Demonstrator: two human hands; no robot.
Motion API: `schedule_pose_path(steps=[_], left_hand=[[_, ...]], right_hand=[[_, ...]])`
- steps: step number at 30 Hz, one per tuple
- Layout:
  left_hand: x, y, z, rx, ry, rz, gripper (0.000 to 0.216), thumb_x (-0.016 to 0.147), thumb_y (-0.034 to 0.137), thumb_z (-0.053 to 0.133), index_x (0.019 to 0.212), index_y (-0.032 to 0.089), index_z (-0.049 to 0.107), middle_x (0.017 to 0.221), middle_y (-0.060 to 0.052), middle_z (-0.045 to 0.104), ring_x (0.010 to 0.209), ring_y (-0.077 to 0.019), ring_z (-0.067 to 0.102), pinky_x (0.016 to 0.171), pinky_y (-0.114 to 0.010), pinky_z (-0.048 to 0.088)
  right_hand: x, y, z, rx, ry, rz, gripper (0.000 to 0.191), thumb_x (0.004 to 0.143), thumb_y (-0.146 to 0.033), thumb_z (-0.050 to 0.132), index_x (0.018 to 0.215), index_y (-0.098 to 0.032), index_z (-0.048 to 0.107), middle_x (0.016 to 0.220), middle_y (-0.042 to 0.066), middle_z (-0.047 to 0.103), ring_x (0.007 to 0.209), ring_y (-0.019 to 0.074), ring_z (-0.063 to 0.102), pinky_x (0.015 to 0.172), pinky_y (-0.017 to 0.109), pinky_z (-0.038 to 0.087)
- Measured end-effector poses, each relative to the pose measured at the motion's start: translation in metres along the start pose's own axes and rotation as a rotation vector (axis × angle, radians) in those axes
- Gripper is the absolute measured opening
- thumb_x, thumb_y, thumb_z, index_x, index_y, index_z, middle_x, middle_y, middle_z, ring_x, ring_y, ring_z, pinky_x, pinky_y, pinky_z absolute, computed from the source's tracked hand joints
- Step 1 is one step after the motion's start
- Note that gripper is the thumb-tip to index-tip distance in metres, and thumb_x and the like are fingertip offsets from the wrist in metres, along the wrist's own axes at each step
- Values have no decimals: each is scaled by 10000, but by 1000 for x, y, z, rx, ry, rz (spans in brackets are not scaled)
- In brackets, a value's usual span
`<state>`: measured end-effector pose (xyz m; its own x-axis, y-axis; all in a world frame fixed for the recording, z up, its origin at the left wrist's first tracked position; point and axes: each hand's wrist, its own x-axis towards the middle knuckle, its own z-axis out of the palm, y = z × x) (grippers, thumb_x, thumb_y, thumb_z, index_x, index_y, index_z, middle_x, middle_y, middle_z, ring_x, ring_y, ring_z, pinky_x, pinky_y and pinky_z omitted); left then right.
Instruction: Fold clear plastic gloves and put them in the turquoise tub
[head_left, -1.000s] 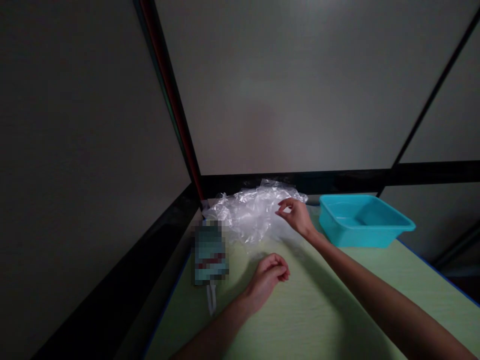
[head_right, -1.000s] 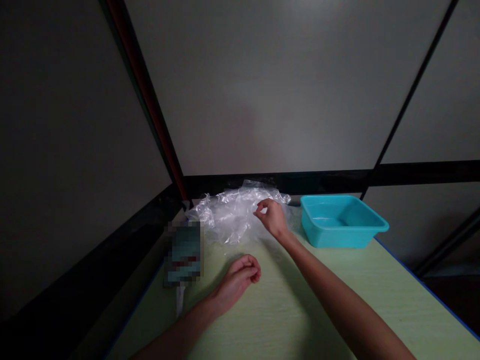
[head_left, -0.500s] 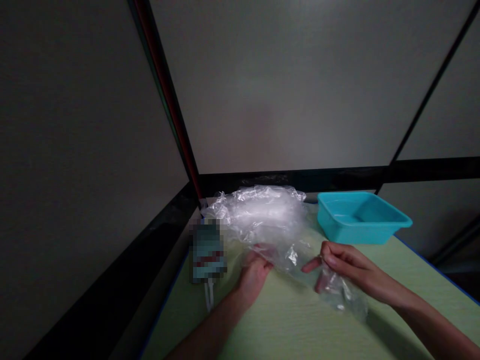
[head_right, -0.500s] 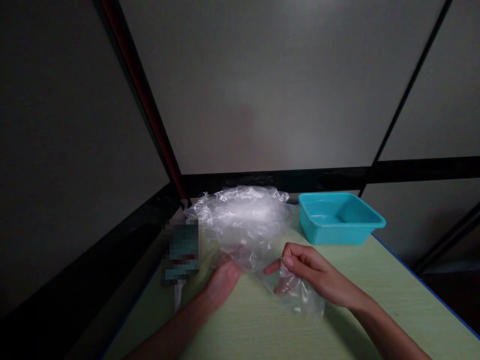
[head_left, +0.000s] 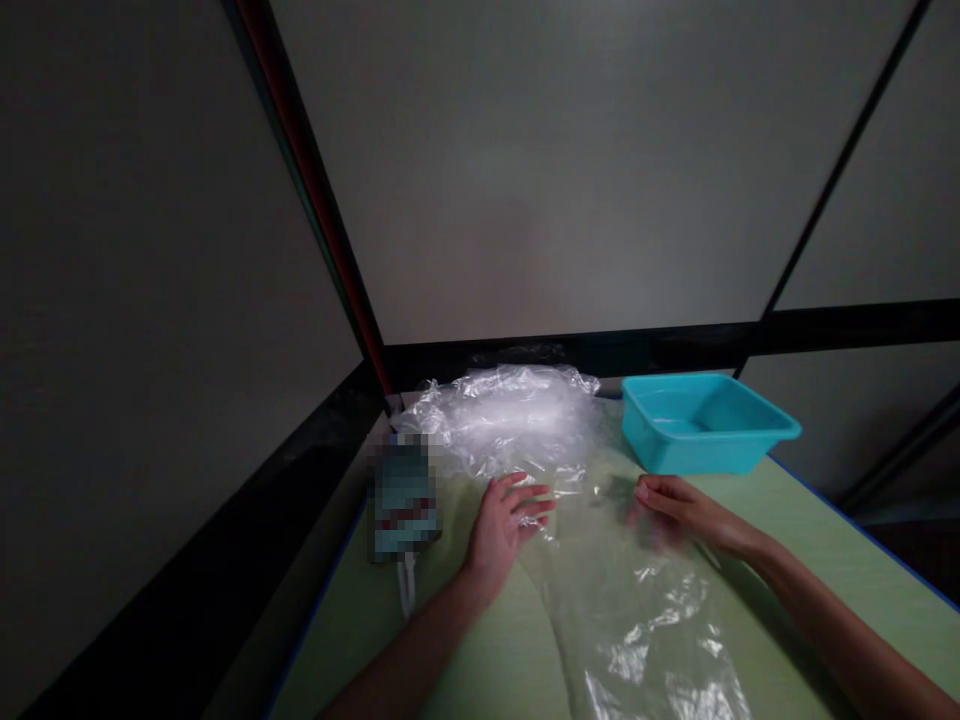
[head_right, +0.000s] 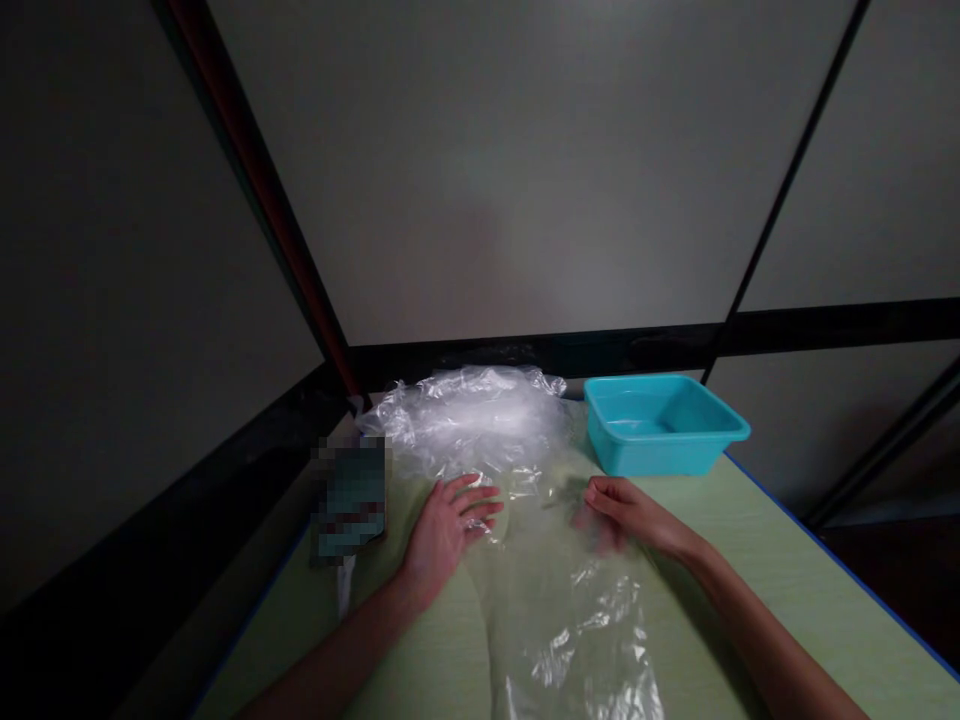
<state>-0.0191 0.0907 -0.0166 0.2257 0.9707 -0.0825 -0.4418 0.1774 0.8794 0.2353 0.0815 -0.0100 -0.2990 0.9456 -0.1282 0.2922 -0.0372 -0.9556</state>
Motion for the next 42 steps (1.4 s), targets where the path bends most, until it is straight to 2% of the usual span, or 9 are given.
schedule_pose_path(steps=[6,8,10,15,18,23,27,34,42], left_hand=[[-13,0,0,226,248,380,125,677,268,573,782,213,535,878,-8,551,925,-194,510,885,-301,332],[-27,-2,7,329,227,455,93,644,169,589,720,212,558,841,-11,536,928,-197,487,905,-293,315],[-43,-6,19,566,63,498,136,684,105,527,751,211,579,855,-32,539,913,-200,493,878,-296,347],[-70,-22,40,1125,-363,281,456,769,96,422,1222,149,420,1285,-104,401,1186,-230,362,994,-339,285],[-74,-26,40,1356,-489,260,536,797,207,473,1301,91,332,1376,-148,287,1261,-284,244,1042,-405,201],[-71,-27,31,1453,-602,374,742,764,464,528,1363,182,192,1423,-95,195,1293,-292,145,1062,-448,106],[-72,-24,31,1514,-628,293,780,748,549,494,1352,135,226,1432,-126,127,1302,-311,51,1058,-464,67],[-71,-15,36,1586,-697,226,812,753,507,515,1361,96,167,1426,-130,4,1297,-298,-51,1053,-470,42],[-69,-11,38,1539,-762,293,858,679,408,641,1360,153,184,1422,-113,-17,1295,-311,-29,1038,-502,81]], right_hand=[[-7,-7,-4,-261,227,-134,314,803,-477,462,789,-170,525,726,37,601,603,158,574,502,258,447],[-10,-14,-3,-410,363,-228,287,811,-450,459,846,-177,540,839,73,615,776,220,588,583,304,475],[-15,-22,4,-436,390,-293,261,828,-415,446,908,-184,538,957,95,603,894,248,570,663,350,491],[-29,-37,42,-212,124,-398,212,869,-304,411,1040,-206,487,1168,100,510,1075,225,484,865,405,449],[-38,-33,68,-200,-13,-426,304,878,-264,399,1179,-223,390,1280,103,414,1146,217,424,933,432,389],[-40,-19,92,-387,-219,-522,505,853,-267,460,1308,-216,247,1388,104,278,1263,214,253,1029,430,246],[-25,-7,79,-527,-176,-551,572,849,-334,464,1337,-181,206,1394,124,264,1278,213,221,1036,414,237],[4,18,24,-672,146,-429,532,843,-327,446,1311,-158,258,1352,148,332,1232,243,319,1007,448,279],[-4,3,3,-744,249,-538,241,839,-209,405,1058,-194,504,1069,96,567,993,223,529,864,380,420]])
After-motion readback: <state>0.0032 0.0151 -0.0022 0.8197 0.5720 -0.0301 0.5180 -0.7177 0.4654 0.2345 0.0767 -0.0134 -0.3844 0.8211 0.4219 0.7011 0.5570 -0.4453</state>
